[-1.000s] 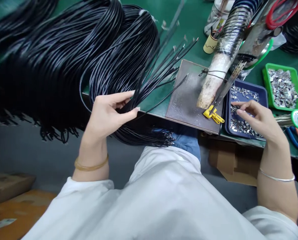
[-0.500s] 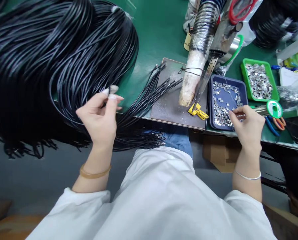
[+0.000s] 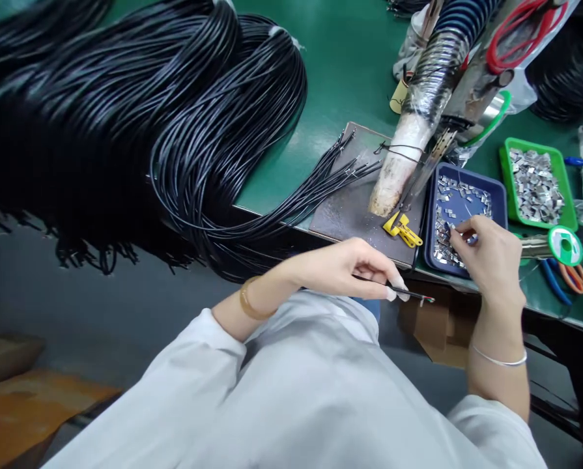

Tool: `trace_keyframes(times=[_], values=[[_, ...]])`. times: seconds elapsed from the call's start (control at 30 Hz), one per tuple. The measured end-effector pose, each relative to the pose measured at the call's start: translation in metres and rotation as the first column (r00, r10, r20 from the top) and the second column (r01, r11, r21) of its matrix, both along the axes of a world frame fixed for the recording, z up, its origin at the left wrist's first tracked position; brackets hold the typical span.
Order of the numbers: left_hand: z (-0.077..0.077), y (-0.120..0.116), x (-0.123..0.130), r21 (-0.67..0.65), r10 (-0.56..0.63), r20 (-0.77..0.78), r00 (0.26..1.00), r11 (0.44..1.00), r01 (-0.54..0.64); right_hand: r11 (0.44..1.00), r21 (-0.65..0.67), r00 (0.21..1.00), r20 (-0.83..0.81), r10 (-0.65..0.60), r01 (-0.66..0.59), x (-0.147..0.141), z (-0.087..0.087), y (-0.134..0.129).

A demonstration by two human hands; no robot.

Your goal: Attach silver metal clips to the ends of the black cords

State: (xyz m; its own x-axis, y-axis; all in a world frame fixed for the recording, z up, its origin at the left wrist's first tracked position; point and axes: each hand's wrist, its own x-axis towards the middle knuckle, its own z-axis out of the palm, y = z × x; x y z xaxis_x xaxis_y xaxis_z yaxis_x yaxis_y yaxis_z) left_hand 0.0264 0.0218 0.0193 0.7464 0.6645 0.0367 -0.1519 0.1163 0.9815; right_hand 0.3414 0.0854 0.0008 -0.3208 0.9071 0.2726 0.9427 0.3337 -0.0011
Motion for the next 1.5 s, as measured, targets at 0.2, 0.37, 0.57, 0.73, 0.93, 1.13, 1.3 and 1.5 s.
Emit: trace_keyframes(times=[0.2, 0.37, 0.57, 0.73, 0.93, 1.13, 1.3, 1.5], values=[[-0.042, -0.009, 0.033, -0.255, 0.465, -0.013, 0.885, 0.854, -0.453, 0.978, 0.112, 0.855, -0.51, -0.096, 0.177, -0.021, 0.01, -0.026], [-0.047, -0.012, 0.028, -0.246, 0.56, -0.021, 0.828, 0.8, -0.547, 1.0, -0.002, 0.504, -0.864, -0.017, 0.031, -0.078, 0.02, -0.066], [-0.042, -0.012, 0.03, -0.237, 0.564, -0.014, 0.826, 0.801, -0.55, 0.994, 0.097, 0.558, -0.823, 0.106, -0.046, -0.118, 0.004, -0.076], [-0.046, -0.013, 0.032, -0.211, 0.581, 0.003, 0.814, 0.796, -0.568, 0.986, -0.044, 0.384, -0.923, 0.02, -0.158, -0.119, -0.005, -0.069], [-0.039, -0.012, 0.031, -0.091, 0.565, -0.03, 0.824, 0.82, -0.566, 0.964, -0.114, 0.34, -0.94, -0.026, -0.241, -0.116, -0.009, -0.069], [-0.029, -0.009, 0.024, -0.162, 0.379, -0.027, 0.925, 0.911, -0.378, 0.954, -0.114, 0.315, -0.949, -0.022, -0.277, -0.114, -0.014, -0.067], [-0.03, -0.004, 0.019, -0.168, 0.322, -0.028, 0.946, 0.932, -0.322, 0.948, -0.111, 0.389, -0.921, 0.015, -0.299, -0.11, -0.012, -0.067], [-0.035, -0.006, 0.016, -0.181, 0.317, -0.007, 0.948, 0.932, -0.313, 0.898, -0.142, 0.335, -0.942, 0.007, -0.416, -0.105, -0.011, -0.069]])
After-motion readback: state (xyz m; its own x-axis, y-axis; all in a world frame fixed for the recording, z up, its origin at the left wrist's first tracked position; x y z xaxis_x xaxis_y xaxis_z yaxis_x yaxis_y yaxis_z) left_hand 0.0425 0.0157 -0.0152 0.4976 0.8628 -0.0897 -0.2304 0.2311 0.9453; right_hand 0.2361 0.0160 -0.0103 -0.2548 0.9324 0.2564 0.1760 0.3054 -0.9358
